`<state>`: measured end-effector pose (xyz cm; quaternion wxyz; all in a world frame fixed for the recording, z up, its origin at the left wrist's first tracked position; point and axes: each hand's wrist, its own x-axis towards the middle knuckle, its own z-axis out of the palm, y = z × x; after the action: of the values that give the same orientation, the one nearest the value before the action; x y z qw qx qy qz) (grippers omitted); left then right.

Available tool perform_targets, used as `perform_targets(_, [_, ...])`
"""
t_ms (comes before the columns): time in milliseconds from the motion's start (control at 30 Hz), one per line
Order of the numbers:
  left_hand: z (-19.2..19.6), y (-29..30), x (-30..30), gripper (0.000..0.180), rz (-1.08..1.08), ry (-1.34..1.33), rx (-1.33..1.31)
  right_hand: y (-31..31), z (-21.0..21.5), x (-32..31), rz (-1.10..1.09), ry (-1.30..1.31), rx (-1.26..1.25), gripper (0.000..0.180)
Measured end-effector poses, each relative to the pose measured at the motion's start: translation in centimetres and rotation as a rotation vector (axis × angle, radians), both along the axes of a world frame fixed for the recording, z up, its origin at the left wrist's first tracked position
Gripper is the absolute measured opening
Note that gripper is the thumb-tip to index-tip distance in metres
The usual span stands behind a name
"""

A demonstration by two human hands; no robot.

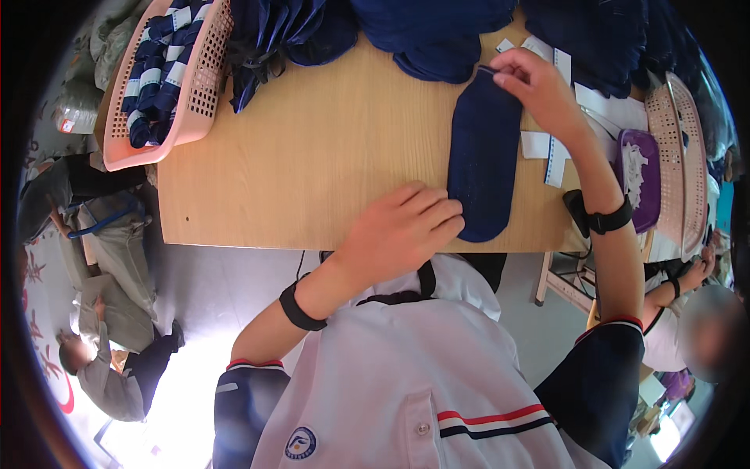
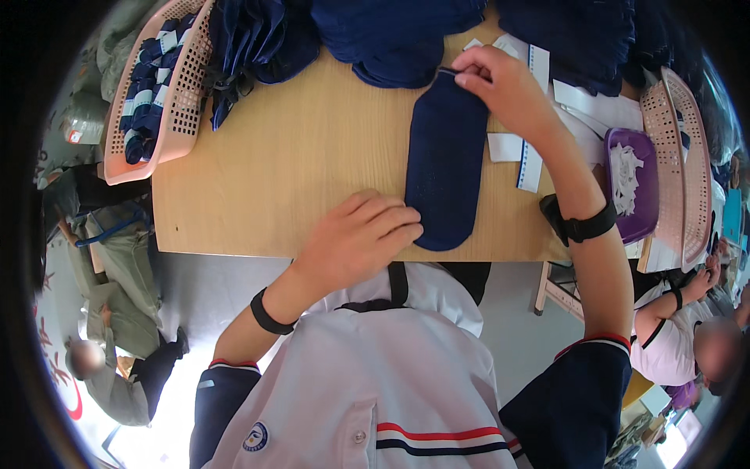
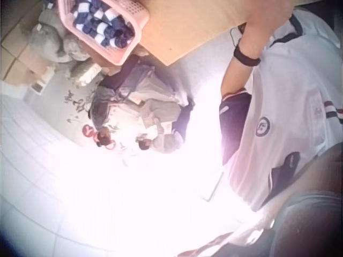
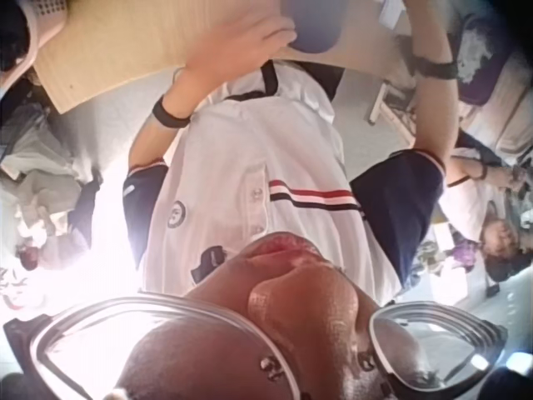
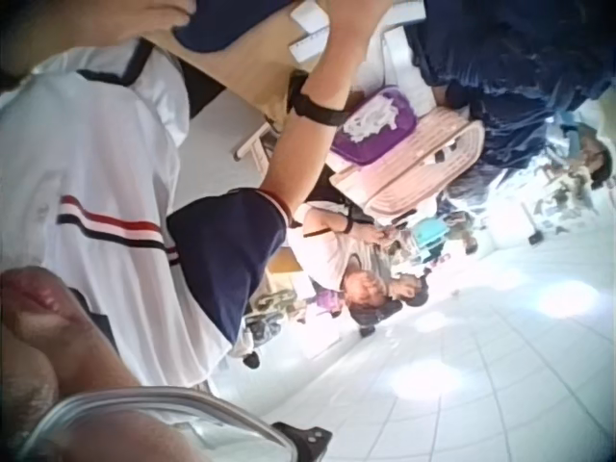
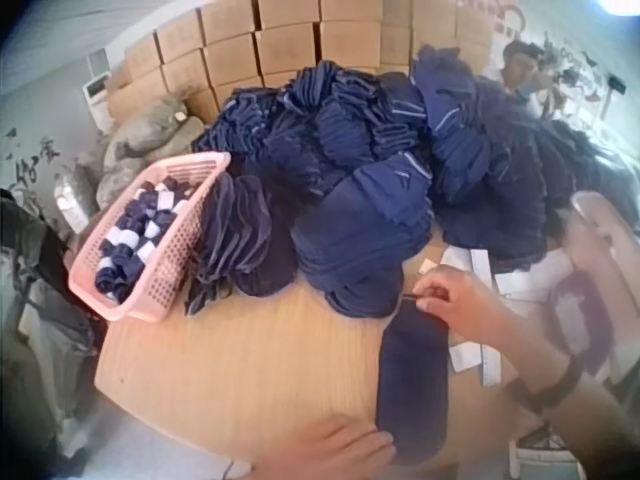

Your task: Folding blue socks and securing them with a paper band.

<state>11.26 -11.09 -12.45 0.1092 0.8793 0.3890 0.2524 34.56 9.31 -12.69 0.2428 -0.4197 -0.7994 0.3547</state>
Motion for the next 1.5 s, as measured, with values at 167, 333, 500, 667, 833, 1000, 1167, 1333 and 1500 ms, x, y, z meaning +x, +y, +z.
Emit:
perform_targets(167, [0.2, -0.1, -0.4, 0.029, -0.091, -0.012, -0.019, 0.1, 1.2, -0.3, 0.126, -0.192, 0.128, 0.023])
perform_targets(333, [1.1, -0.7, -0.2, 0.029, -0.140, 0.039, -0.056, 0.5, 3.1, -1.3, 0.217, -0.284, -0.127, 0.021])
perform_targets(500, [3.3, 0.4, -0.3, 0.033, -0.214, 0.095, -0.249, 1.2, 6.8, -0.9, 0.313, -0.224, -0.477, 0.020])
perform_targets(667, [1.5, 3.4, 0.3, 0.048, -0.129, -0.036, -0.199, -1.0, 6.4, -1.4, 0.142, -0.042, -0.417, 0.018])
perform_targets(833, [-0.3, 3.7, -0.2, 0.058, -0.123, 0.020, -0.154, -9.0, 6.5, -1.0, 0.127, -0.054, 0.091, 0.017])
perform_targets(1000, [-0.2, 3.6, -0.7, 0.062, -0.189, 0.187, -0.215, -14.9, 4.0, 0.4, 0.214, -0.004, 0.466, 0.013])
perform_targets(1167, [-0.2, 3.3, -0.7, 0.062, -0.170, 0.244, -0.155, -17.5, 1.0, 0.9, 0.289, -0.039, 0.721, 0.015])
perform_targets(1333, [0.2, 3.4, -0.8, 0.062, -0.170, 0.401, -0.200, -19.0, -0.7, 1.0, 0.278, -0.097, 0.690, 0.013])
perform_targets(1500, [0.4, 3.5, -1.3, 0.053, -0.224, 0.330, -0.183, -20.6, -2.1, 1.1, 0.212, -0.082, 0.626, 0.017])
